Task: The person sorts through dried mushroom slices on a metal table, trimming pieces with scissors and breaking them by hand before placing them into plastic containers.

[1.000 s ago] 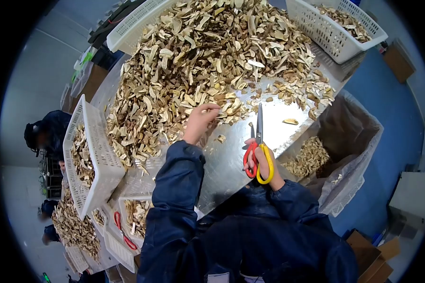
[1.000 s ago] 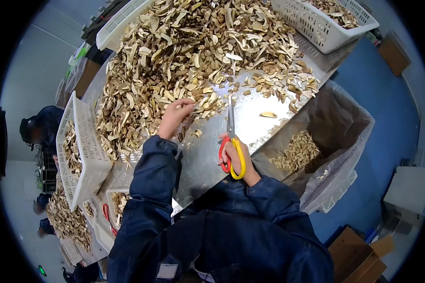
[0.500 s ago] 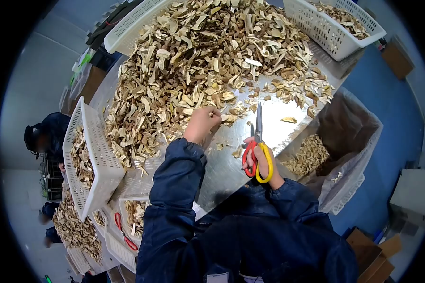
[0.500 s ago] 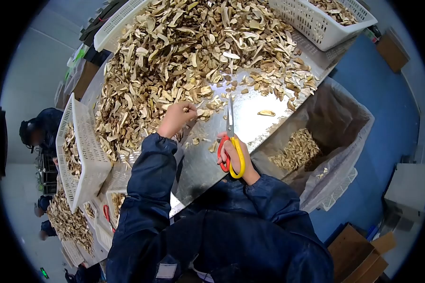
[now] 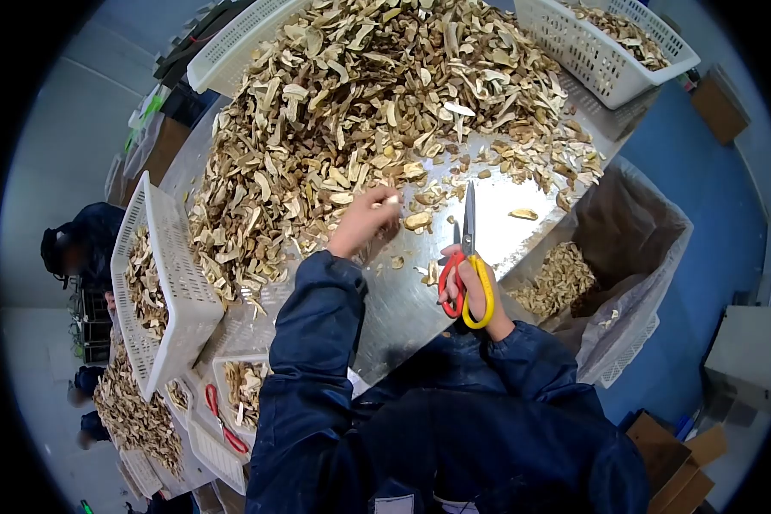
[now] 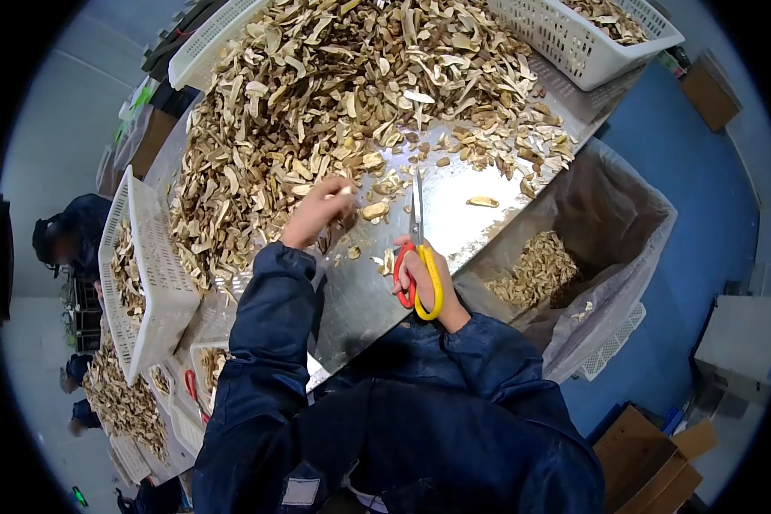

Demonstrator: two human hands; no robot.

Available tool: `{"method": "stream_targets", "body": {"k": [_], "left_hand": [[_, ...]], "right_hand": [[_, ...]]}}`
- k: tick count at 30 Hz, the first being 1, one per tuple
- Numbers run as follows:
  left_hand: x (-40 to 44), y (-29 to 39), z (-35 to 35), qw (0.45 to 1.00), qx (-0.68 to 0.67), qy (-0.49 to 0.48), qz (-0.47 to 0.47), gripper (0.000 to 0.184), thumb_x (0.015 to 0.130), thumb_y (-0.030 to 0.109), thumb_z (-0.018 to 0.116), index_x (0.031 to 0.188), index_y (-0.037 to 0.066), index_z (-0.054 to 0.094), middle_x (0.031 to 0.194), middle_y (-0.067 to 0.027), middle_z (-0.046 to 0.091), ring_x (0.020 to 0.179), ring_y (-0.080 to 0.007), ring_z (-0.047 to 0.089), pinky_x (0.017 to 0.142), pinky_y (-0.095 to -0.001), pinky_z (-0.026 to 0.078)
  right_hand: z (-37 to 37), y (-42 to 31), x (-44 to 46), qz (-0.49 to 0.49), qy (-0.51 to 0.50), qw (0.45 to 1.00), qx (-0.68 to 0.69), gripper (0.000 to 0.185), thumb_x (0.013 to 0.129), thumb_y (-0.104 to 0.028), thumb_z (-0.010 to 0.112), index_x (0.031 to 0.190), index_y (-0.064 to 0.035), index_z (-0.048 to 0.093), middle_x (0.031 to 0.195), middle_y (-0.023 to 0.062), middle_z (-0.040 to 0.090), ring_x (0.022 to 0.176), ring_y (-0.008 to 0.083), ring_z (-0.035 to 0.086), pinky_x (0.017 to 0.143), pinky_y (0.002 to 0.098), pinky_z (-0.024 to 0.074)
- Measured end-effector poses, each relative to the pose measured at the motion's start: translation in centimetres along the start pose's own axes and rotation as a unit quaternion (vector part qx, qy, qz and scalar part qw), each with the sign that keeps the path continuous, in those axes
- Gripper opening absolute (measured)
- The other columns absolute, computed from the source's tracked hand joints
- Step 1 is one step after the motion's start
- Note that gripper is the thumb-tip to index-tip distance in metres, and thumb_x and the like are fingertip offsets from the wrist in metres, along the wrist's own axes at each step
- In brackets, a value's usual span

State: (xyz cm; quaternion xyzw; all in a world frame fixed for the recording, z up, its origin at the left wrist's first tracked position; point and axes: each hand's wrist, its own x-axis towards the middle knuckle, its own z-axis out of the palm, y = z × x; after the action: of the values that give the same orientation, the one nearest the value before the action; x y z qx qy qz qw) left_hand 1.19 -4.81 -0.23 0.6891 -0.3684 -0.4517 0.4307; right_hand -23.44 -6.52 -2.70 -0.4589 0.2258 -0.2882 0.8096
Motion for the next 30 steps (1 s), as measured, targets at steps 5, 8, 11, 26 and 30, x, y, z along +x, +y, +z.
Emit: {"method": "stream_targets", "body": {"k": [5,8,11,26,30], "left_hand": [[-0.7,0.7,4.0,0.915,0.347,0.066,0.193,0.030,0.073,0.019,0.067,0.097,0.001,0.063,0.085,-0.0163,0.064,0.078,-0.0338,0.062,0.074,-0.0378,0.050],[-0.6,0.7,4.6,0.899,0.379,0.066,0.211,0.029,0.074,0.017,0.066,0.099,0.002,0.063,0.080,-0.0174,0.063,0.077,-0.0367,0.061,0.070,-0.0393,0.050],[-0.8,1.6,3.3,0.993,0.074,0.005,0.090,0.020,0.080,0.012,0.061,0.098,0.002,0.061,0.070,-0.0105,0.062,0.063,-0.0227,0.060,0.053,-0.0314,0.048],[-13.5,0.5,-1.0,0.751,-0.651,0.102,-0.041,0.035,0.095,0.019,0.050,0.124,0.001,0.047,0.110,-0.0099,0.059,0.074,-0.0086,0.053,0.046,-0.0160,0.038],[-20.5,-3.8,-5.9,0.832,-0.548,0.054,0.064,0.033,0.096,0.019,0.048,0.121,-0.002,0.047,0.109,-0.0097,0.058,0.074,-0.0065,0.051,0.047,-0.0146,0.038]], "right_hand": [[-0.1,-0.1,0.0,0.007,-0.001,1.000,-0.008,0.040,0.097,-0.030,0.041,0.117,0.0056,0.045,0.059,0.0031,0.047,0.052,0.0126,0.051,0.055,0.0252,0.0471],[-0.1,-0.1,0.0,0.007,-0.001,1.000,-0.013,0.042,0.097,-0.030,0.040,0.117,0.0060,0.045,0.059,0.0034,0.047,0.053,0.0133,0.052,0.055,0.0254,0.0476],[-0.1,-0.1,-0.1,0.009,0.006,1.000,0.000,0.038,0.097,-0.027,0.042,0.117,0.0051,0.046,0.059,0.0029,0.047,0.053,0.0117,0.050,0.055,0.0248,0.0476],[-0.6,2.3,-1.0,0.018,-0.001,0.999,0.027,0.047,0.098,-0.040,0.037,0.121,0.0011,0.041,0.053,0.0004,0.042,0.049,0.0146,0.049,0.051,0.0284,0.0473],[0.3,1.7,1.0,0.040,-0.010,0.997,0.065,0.049,0.096,-0.046,0.039,0.124,-0.0062,0.042,0.057,0.0010,0.044,0.050,0.0164,0.051,0.049,0.0267,0.0450]]}}
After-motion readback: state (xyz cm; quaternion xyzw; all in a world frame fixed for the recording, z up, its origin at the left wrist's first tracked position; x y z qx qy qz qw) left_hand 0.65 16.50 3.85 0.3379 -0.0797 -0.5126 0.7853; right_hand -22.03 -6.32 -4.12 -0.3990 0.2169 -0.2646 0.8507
